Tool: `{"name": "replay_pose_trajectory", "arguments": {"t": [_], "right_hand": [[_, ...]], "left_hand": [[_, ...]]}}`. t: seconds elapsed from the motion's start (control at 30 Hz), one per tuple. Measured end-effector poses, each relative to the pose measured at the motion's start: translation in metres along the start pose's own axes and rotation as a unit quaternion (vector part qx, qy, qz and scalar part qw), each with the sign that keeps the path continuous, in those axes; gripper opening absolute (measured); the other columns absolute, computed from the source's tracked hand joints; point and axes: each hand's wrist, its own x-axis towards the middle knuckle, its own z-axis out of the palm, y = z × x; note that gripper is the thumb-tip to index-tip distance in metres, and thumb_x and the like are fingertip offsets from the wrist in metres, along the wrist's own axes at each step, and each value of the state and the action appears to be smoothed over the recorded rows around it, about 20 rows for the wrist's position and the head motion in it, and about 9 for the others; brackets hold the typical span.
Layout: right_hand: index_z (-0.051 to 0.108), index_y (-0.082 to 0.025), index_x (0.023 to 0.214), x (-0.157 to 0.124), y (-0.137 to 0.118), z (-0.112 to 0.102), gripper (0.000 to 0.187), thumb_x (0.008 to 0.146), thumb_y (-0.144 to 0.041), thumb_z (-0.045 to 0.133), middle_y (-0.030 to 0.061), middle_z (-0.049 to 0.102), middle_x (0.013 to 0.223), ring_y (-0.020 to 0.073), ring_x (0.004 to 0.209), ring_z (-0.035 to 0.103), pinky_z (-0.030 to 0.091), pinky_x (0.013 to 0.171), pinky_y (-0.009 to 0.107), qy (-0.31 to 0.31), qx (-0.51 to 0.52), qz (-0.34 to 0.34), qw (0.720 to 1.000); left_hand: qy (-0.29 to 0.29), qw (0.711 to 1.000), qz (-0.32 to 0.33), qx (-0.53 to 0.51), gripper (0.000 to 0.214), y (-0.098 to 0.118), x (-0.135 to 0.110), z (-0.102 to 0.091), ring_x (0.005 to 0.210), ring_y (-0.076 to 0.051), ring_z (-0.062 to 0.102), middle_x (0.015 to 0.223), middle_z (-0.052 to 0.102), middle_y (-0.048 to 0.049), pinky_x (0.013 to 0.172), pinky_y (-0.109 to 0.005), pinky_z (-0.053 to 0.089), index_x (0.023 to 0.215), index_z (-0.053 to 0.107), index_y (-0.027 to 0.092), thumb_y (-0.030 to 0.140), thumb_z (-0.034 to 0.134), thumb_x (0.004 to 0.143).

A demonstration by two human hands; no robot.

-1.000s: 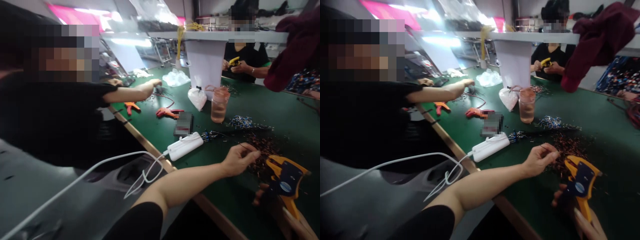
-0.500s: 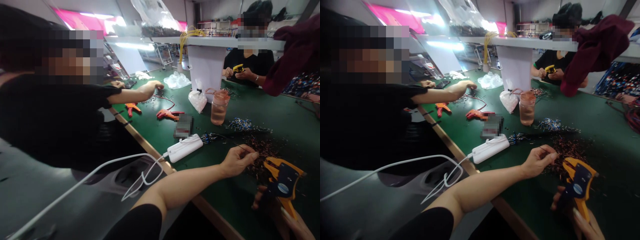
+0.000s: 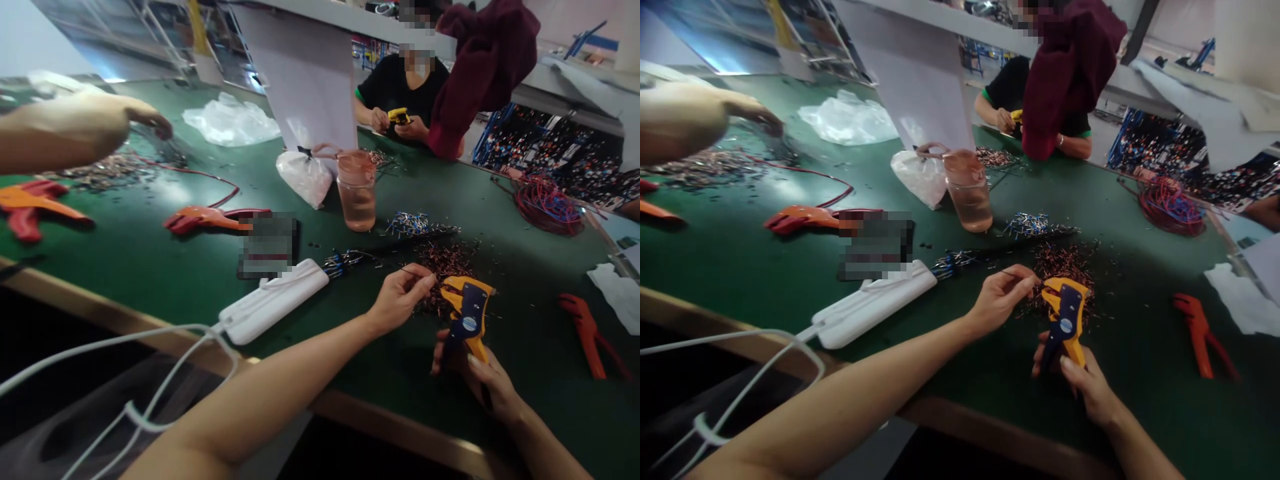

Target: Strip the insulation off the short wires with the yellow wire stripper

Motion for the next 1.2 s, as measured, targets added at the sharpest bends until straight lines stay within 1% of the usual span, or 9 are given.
{"name": "replay_pose_trajectory", "arguments": {"t": [0.23, 0.47, 0.6, 0.7, 0.9, 0.97, 1.07, 1.13, 1.2], "right_hand": [[0.067, -0.018, 0.116, 0.0, -0.003, 0.004, 0.046, 0.085, -0.052, 0.067, 0.0093, 0.069, 0.095, 0.0224, 0.081, 0.067, 0.052, 0.078, 0.039, 0.012, -0.006, 0.002, 1.0], [0.067, -0.017, 0.106, -0.003, -0.003, 0.006, 0.038, 0.087, -0.05, 0.067, 0.0056, 0.066, 0.083, 0.017, 0.068, 0.064, 0.051, 0.066, 0.032, 0.021, 0.007, 0.009, 1.0], [0.066, -0.016, 0.101, -0.004, 0.0, 0.007, 0.037, 0.086, -0.049, 0.068, 0.004, 0.065, 0.079, 0.0143, 0.063, 0.062, 0.05, 0.061, 0.028, 0.032, 0.016, 0.014, 0.999], [0.065, -0.015, 0.098, -0.006, 0.002, 0.007, 0.037, 0.086, -0.05, 0.068, 0.0036, 0.065, 0.074, 0.0133, 0.058, 0.061, 0.048, 0.056, 0.027, 0.049, 0.01, 0.014, 0.999], [0.062, -0.016, 0.084, -0.006, 0.004, 0.005, 0.036, 0.084, -0.051, 0.069, -0.002, 0.057, 0.056, 0.0076, 0.038, 0.046, 0.034, 0.038, 0.02, 0.102, -0.005, 0.002, 0.995], [0.064, -0.016, 0.087, -0.003, 0.003, 0.007, 0.036, 0.084, -0.052, 0.069, -0.0003, 0.06, 0.059, 0.0094, 0.042, 0.051, 0.038, 0.041, 0.021, 0.097, -0.003, -0.005, 0.995], [0.066, -0.017, 0.1, 0.002, -0.001, 0.01, 0.04, 0.082, -0.052, 0.071, 0.0046, 0.067, 0.076, 0.0163, 0.061, 0.064, 0.051, 0.059, 0.029, 0.088, 0.009, -0.038, 0.995], [0.066, -0.019, 0.106, 0.005, -0.004, 0.011, 0.041, 0.082, -0.052, 0.07, 0.0061, 0.068, 0.084, 0.0198, 0.072, 0.066, 0.054, 0.07, 0.034, 0.095, 0.021, -0.066, 0.993], [0.066, -0.02, 0.108, 0.007, -0.005, 0.01, 0.041, 0.082, -0.051, 0.07, 0.0069, 0.069, 0.089, 0.0217, 0.077, 0.066, 0.054, 0.074, 0.036, 0.11, 0.024, -0.084, 0.99]], "left_hand": [[-0.031, 0.999, 0.004, -0.01, 0.043, 0.001, 0.0, -0.001, 0.06, -0.009, 0.056, 0.072, 0.06, -0.001, 0.058, -0.023, 0.048, 0.078, 0.064, 0.014, 0.057, 0.069, 0.081], [-0.044, 0.999, 0.018, -0.003, 0.045, 0.004, -0.002, -0.001, 0.061, -0.011, 0.057, 0.071, 0.06, -0.0015, 0.059, -0.024, 0.05, 0.076, 0.063, 0.015, 0.059, 0.066, 0.082], [-0.057, 0.998, 0.024, 0.003, 0.047, 0.006, -0.002, -0.001, 0.064, -0.012, 0.058, 0.071, 0.06, -0.0025, 0.061, -0.025, 0.051, 0.069, 0.061, 0.015, 0.06, 0.064, 0.084], [-0.06, 0.998, 0.022, -0.001, 0.046, 0.006, -0.003, 0.0, 0.063, -0.012, 0.057, 0.07, 0.06, -0.0019, 0.06, -0.024, 0.05, 0.071, 0.061, 0.016, 0.06, 0.065, 0.083], [-0.059, 0.998, 0.006, -0.009, 0.046, 0.007, -0.002, 0.0, 0.063, -0.011, 0.057, 0.073, 0.06, -0.0024, 0.06, -0.024, 0.049, 0.069, 0.062, 0.015, 0.06, 0.067, 0.081], [-0.056, 0.998, 0.001, -0.012, 0.046, 0.006, -0.002, 0.0, 0.063, -0.011, 0.057, 0.073, 0.061, -0.0023, 0.06, -0.024, 0.05, 0.071, 0.063, 0.015, 0.059, 0.068, 0.08], [-0.042, 0.999, -0.004, -0.01, 0.042, 0.005, -0.002, 0.0, 0.06, -0.009, 0.056, 0.074, 0.062, -0.0019, 0.058, -0.023, 0.049, 0.077, 0.066, 0.014, 0.056, 0.07, 0.08], [-0.025, 1.0, -0.004, -0.005, 0.038, 0.004, -0.001, -0.001, 0.059, -0.009, 0.056, 0.071, 0.062, -0.0011, 0.058, -0.023, 0.049, 0.079, 0.067, 0.014, 0.052, 0.071, 0.081], [-0.01, 1.0, -0.001, -0.001, 0.035, 0.004, 0.0, -0.002, 0.058, -0.009, 0.056, 0.067, 0.061, 0.0, 0.058, -0.023, 0.048, 0.079, 0.067, 0.014, 0.049, 0.071, 0.082]]}}
